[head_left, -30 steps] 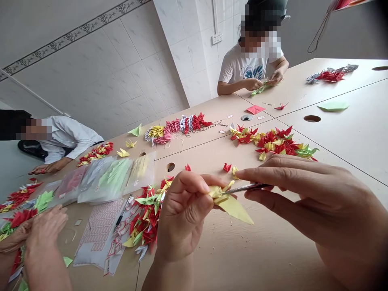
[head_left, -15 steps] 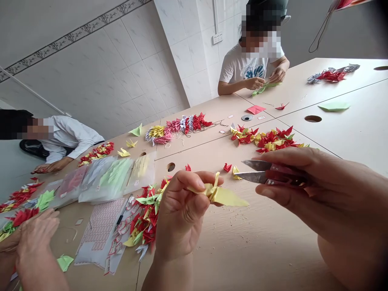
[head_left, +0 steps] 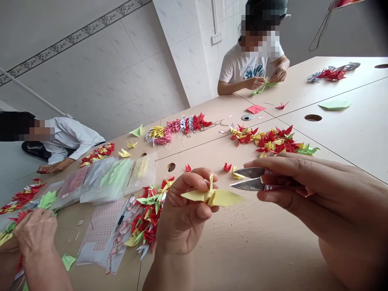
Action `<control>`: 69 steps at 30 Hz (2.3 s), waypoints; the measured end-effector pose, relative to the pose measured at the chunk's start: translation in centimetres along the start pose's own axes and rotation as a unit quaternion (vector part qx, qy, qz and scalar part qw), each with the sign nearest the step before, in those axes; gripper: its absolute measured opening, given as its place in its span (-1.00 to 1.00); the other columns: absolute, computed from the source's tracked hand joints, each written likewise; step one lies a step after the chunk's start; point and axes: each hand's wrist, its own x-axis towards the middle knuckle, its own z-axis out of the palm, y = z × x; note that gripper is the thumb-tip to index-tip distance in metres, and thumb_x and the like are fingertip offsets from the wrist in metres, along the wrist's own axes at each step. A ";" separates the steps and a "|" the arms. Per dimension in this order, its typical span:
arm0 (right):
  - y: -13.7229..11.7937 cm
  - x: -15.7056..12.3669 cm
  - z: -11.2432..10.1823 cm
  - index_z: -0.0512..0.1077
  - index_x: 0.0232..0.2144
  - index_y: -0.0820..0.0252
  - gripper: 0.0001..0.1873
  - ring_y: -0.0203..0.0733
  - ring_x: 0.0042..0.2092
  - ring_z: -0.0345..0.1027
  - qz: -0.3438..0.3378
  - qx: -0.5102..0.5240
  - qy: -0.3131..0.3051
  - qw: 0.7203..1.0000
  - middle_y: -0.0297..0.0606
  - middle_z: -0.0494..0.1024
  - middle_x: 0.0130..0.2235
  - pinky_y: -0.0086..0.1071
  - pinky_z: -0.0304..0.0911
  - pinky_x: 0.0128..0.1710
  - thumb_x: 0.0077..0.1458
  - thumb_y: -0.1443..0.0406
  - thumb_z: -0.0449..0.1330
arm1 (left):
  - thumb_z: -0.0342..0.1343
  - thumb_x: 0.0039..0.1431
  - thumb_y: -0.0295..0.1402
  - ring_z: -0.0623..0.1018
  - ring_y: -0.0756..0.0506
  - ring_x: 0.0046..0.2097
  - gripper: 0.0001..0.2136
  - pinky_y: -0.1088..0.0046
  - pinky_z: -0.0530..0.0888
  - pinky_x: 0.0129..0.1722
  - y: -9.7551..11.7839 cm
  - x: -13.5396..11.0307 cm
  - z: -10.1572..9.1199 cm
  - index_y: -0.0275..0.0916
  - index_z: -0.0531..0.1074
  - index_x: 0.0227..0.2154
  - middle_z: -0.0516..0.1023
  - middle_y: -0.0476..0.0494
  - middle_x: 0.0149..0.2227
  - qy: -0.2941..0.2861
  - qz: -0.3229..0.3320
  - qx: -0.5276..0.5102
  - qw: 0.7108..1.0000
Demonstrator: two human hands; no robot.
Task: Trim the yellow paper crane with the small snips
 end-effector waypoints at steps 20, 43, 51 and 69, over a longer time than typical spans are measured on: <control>0.4 0.2 0.3 0.48 -0.11 -0.06 -0.86 -0.22 -0.43 0.48 0.015 0.023 0.029 0.999 -0.40 0.53 -0.45 -0.39 0.25 -0.57 0.31 0.31 0.26 | 0.36 0.23 -0.30 0.71 0.05 -0.36 -0.89 0.73 0.63 -0.40 0.1 0.1 0.6 -0.10 0.59 -0.21 0.69 0.02 -0.30 -0.022 -0.011 -0.043 0.999; 0.4 0.5 0.5 0.49 -0.04 0.09 -0.85 -0.28 -0.44 0.48 -0.068 0.065 -0.076 0.993 -0.34 0.59 -0.38 -0.41 0.29 -0.45 0.37 0.30 0.18 | 0.28 0.30 -0.22 0.61 0.08 -0.50 -0.85 0.73 0.52 -0.54 -0.9 0.4 0.5 -0.19 0.58 -0.24 0.60 -0.02 -0.43 -0.054 -0.063 -0.100 0.991; 0.0 0.6 0.7 0.47 -0.02 0.02 -0.81 -0.18 -0.36 0.56 -0.055 0.047 -0.068 0.995 -0.30 0.65 -0.31 -0.35 0.33 -0.44 0.36 0.34 0.18 | 0.27 0.31 -0.23 0.60 0.10 -0.50 -0.85 0.76 0.51 -0.53 -1.0 0.5 0.6 -0.20 0.57 -0.25 0.57 0.00 -0.43 -0.057 -0.057 -0.093 0.992; -0.1 0.3 0.5 0.40 0.00 -0.02 -0.84 -0.22 -0.39 0.50 -0.050 0.050 -0.073 0.995 -0.36 0.60 -0.36 -0.32 0.27 -0.44 0.42 0.30 0.11 | 0.27 0.31 -0.24 0.62 0.08 -0.49 -0.86 0.75 0.52 -0.53 -0.9 0.3 0.6 -0.21 0.58 -0.25 0.61 -0.02 -0.43 -0.052 -0.060 -0.103 0.991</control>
